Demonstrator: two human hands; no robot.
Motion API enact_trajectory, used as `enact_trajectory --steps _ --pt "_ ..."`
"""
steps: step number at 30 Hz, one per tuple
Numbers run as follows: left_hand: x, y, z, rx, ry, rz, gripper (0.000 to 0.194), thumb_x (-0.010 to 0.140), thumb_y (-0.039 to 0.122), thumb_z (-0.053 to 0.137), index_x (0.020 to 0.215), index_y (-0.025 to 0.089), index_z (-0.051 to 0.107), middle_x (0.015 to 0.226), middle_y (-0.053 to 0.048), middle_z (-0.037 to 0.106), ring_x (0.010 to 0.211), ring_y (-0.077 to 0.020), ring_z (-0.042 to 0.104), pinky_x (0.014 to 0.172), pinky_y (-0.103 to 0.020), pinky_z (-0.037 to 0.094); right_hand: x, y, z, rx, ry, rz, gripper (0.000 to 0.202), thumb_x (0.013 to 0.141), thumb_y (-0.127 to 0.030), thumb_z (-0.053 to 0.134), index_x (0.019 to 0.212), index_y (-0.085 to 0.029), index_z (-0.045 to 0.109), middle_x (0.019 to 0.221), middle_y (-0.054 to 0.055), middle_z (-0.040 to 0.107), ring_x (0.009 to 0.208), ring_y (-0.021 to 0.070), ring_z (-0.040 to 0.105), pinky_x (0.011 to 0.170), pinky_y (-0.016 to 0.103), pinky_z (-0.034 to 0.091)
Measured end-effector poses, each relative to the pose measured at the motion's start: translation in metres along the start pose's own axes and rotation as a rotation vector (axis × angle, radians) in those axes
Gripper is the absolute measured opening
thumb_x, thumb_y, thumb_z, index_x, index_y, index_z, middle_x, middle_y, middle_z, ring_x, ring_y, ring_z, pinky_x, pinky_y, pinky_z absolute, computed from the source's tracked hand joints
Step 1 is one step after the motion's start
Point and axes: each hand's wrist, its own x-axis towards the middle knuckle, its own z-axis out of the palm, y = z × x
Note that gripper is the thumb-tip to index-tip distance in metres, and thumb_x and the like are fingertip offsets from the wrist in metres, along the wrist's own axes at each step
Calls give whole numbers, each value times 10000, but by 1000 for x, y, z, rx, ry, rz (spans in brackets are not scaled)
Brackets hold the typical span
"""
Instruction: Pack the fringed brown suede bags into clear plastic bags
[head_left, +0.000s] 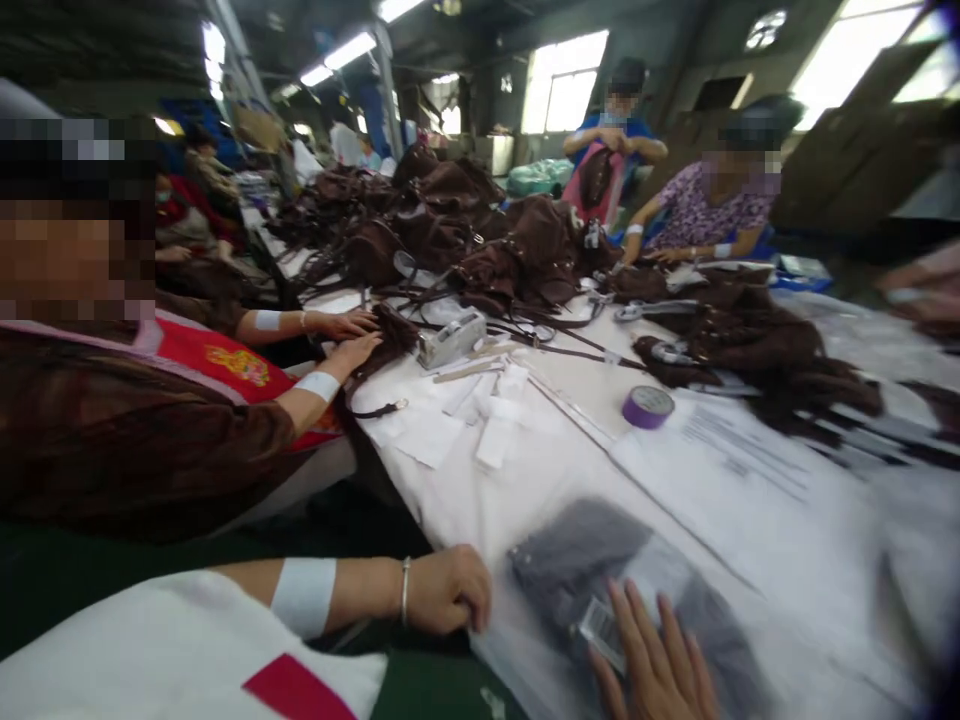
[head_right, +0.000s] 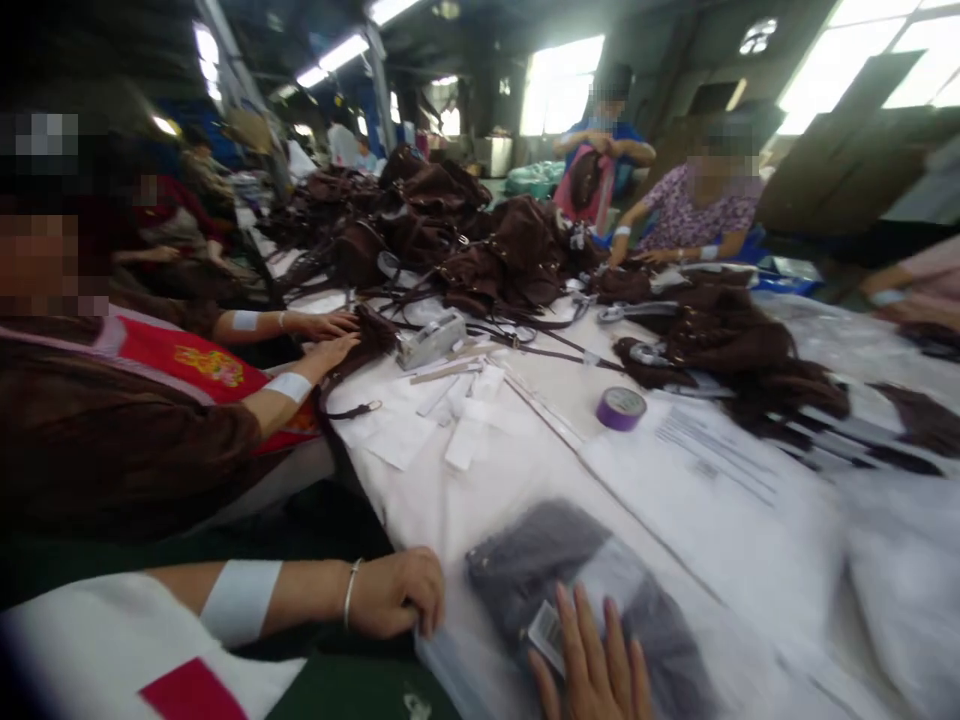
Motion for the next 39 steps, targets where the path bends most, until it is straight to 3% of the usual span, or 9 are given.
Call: enact_trajectory --steps 3,5,10,13,15,21,26,33,39 --pt "-6 11 -8 62 -43 -5 258 618 16 479 699 186 655 803 -10 696 816 -165 624 1037 -376 338 11 -11 -11 -20 -199 7 672 855 -541 467 1438 -297 239 1471 28 315 1359 311 254 1072 522 230" --pt "-5 12 -18 40 -63 -85 229 719 88 470 772 197 665 826 -13 685 827 -158 612 1019 -356 350 14 -14 -12 -47 -279 33 661 868 -515 475 1439 -289 233 1492 20 268 1380 286 202 1087 497 226" --pt "14 6 -27 45 200 -511 370 862 434 438 1068 170 598 959 -63 644 841 -186 594 780 -280 457 12 -21 -14 -107 -341 90 721 853 -559 473 1451 -291 172 1516 3 188 1400 284 112 1104 523 167" --pt "30 0 -16 -57 182 -642 536 813 581 447 1103 141 547 745 -20 611 596 -161 555 590 -265 439 11 -27 -14 -131 -353 103 780 823 -595 492 1454 -295 144 1526 -1 138 1402 300 76 1095 555 154" --pt "37 -4 -8 -137 139 -689 590 751 648 485 1013 125 556 614 19 544 492 -138 486 482 -240 370 12 -29 -14 -142 -359 104 806 807 -595 516 1454 -303 132 1528 -3 125 1402 306 65 1085 572 161" --pt "31 -15 3 -412 -127 -717 564 668 684 560 808 137 547 549 33 516 424 -103 405 421 -221 295 12 -33 -11 -139 -354 143 820 792 -558 565 1451 -297 152 1527 20 138 1401 323 55 1068 612 146" --pt "26 -8 7 -544 11 -648 528 715 652 564 779 128 559 681 -8 600 620 -148 544 590 -243 427 12 -33 -11 -105 -334 162 848 776 -566 584 1450 -321 130 1529 0 127 1402 311 51 1074 620 115" --pt "38 -2 19 -648 -21 -814 540 654 663 624 757 136 573 505 -7 580 403 -144 505 393 -229 335 13 -31 -9 -57 -325 172 828 779 -515 606 1443 -343 143 1525 -2 159 1402 303 73 1071 628 121" --pt "49 20 7 -695 94 -502 370 757 493 640 833 131 653 706 -18 664 624 -136 582 581 -221 463 16 -29 -23 115 -266 261 787 796 -481 596 1443 -334 171 1525 -1 171 1402 301 72 1088 610 127"
